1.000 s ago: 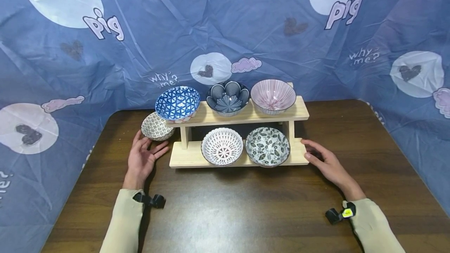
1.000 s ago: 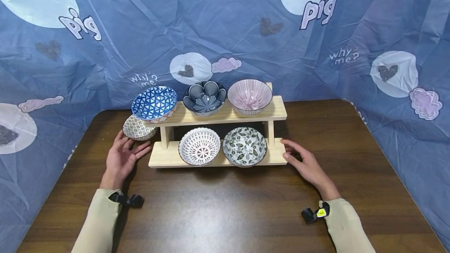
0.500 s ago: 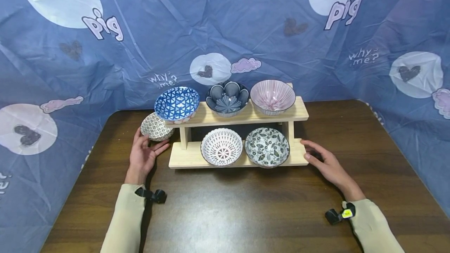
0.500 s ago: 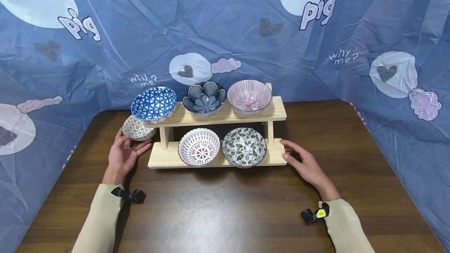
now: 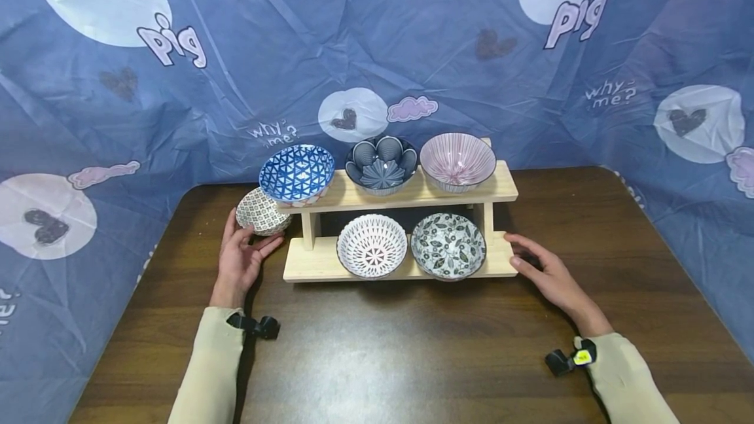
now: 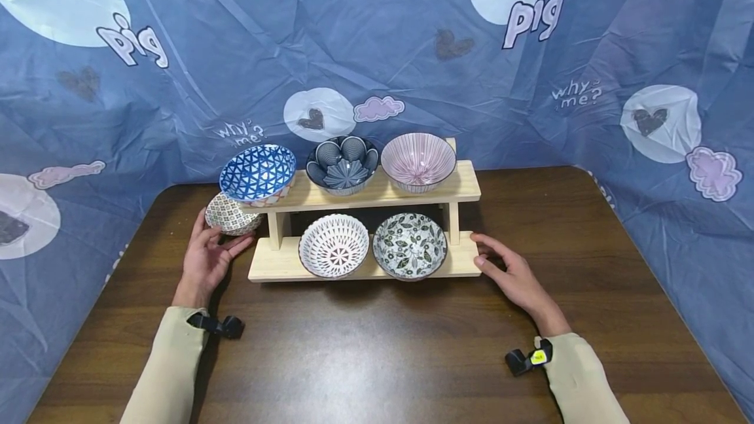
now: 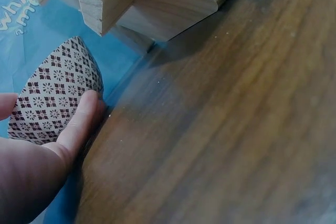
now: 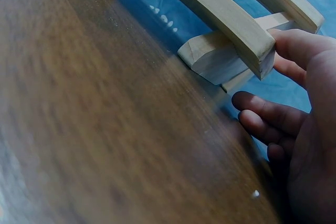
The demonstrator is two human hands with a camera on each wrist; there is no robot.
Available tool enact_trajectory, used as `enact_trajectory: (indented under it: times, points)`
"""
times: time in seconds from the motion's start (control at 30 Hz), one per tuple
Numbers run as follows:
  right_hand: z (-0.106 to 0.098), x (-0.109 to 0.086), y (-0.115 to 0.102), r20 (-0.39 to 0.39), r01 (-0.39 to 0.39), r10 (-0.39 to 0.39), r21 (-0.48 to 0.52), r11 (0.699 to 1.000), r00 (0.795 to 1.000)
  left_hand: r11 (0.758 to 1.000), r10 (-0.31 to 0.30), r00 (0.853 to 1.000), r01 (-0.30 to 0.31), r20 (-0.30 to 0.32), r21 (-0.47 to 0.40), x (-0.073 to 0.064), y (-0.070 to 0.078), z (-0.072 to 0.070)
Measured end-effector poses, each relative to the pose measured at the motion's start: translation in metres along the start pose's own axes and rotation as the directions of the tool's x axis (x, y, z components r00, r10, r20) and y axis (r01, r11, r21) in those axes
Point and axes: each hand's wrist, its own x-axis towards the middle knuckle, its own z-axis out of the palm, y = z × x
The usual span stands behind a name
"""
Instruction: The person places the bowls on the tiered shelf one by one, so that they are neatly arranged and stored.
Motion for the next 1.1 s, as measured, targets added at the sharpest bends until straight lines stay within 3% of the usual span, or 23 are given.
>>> enact_trajectory:
  times: [0.23,0.53,0.93,1.1]
  points:
    - [0.0,0.001,-0.001,-0.004,0.002,-0.002,-0.007,1.0,1.0,0.999,0.02,0.999,-0.021,-0.029,-0.031,0.001,0.0,0.0]
    - [0.001,0.001,-0.001,-0.008,0.005,-0.005,-0.002,1.0,1.0,0.999,0.044,0.998,-0.044,-0.054,0.0,-0.001,0.0,0.001]
    - [0.0,0.0,-0.001,-0.004,-0.011,0.011,-0.012,1.0,1.0,0.997,0.055,0.995,-0.051,-0.08,0.05,-0.013,0.004,0.001]
    - [0.0,-0.001,-0.002,-0.007,-0.016,0.016,-0.008,1.0,1.0,0.997,0.06,0.996,-0.057,-0.059,0.061,-0.022,0.007,-0.001]
